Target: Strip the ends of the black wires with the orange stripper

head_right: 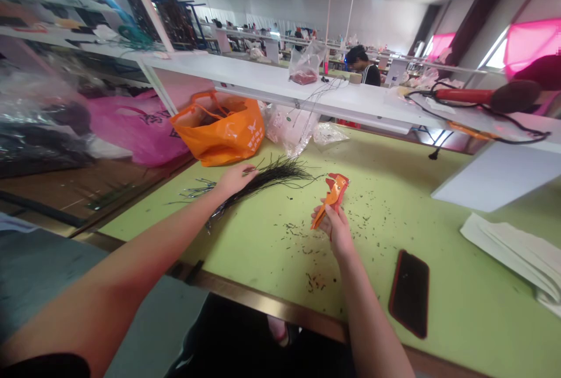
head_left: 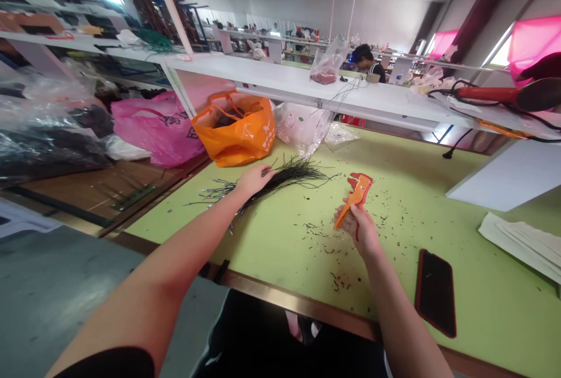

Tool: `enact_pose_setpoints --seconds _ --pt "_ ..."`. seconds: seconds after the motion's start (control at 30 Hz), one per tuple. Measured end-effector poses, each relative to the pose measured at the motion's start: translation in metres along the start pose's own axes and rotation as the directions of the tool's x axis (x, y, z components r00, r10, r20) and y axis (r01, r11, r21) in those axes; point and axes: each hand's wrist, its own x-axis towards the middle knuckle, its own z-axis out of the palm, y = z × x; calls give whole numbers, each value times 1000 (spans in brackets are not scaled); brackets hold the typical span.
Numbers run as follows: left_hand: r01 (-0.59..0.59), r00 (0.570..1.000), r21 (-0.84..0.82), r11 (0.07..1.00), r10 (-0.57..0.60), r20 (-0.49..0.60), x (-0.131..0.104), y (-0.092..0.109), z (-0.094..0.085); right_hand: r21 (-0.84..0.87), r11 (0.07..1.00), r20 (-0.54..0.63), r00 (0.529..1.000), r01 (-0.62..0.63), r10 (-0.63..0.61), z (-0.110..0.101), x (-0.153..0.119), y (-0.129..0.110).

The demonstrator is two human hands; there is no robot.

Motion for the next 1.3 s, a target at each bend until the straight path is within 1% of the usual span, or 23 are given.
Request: enact_pose_setpoints --seconds 0.07,0.2,0.33,0.47,0.57,0.67,0.77,0.9,0.97,1.03,1.13,1.3 --pt "14 1000 -7 1000 -14 -9 2 -1 0 -6 1000 2 1000 -5 5 1 -1 0" --pt "50 999 20 999 -50 15 2 -3 4 -29 1000 14 1000 -4 4 0 -2 -2" --pt "63 998 21 998 -62 -24 2 -1 3 -40 999 14 1000 -9 9 1 -3 -3" --pt "43 996 4 999 -43 -72 7 1 -4 -44 999 14 1000 -16 17 2 -3 -2" --pt "7 999 7 1000 -7 -48 10 2 -6 -35 999 19 1000 -9 10 2 -3 -1" --pt "-34 999 24 999 34 -6 10 5 -1 -41 999 30 1000 -5 6 1 -3 0" --pt "-48 999 53 997 49 -16 6 10 6 -54 999 31 1000 2 0 -1 -3 1" --pt "-61 993 85 994 69 -99 0 18 13 -58 998 16 1000 12 -11 -3 -2 2" --pt "-102 986 98 990 113 -122 -1 24 15 -60 998 14 1000 13 -12 -2 -3 2" --pt "-160 978 109 981 173 -119 -1 31 17 -60 998 13 1000 6 -5 -1 -4 1" --pt "-216 969 123 969 228 -94 6 39 22 -62 998 22 1000 1 1 1 -5 -1" --pt "-194 974 139 971 208 -91 28 52 29 -98 995 48 999 6 -1 2 -8 -3"
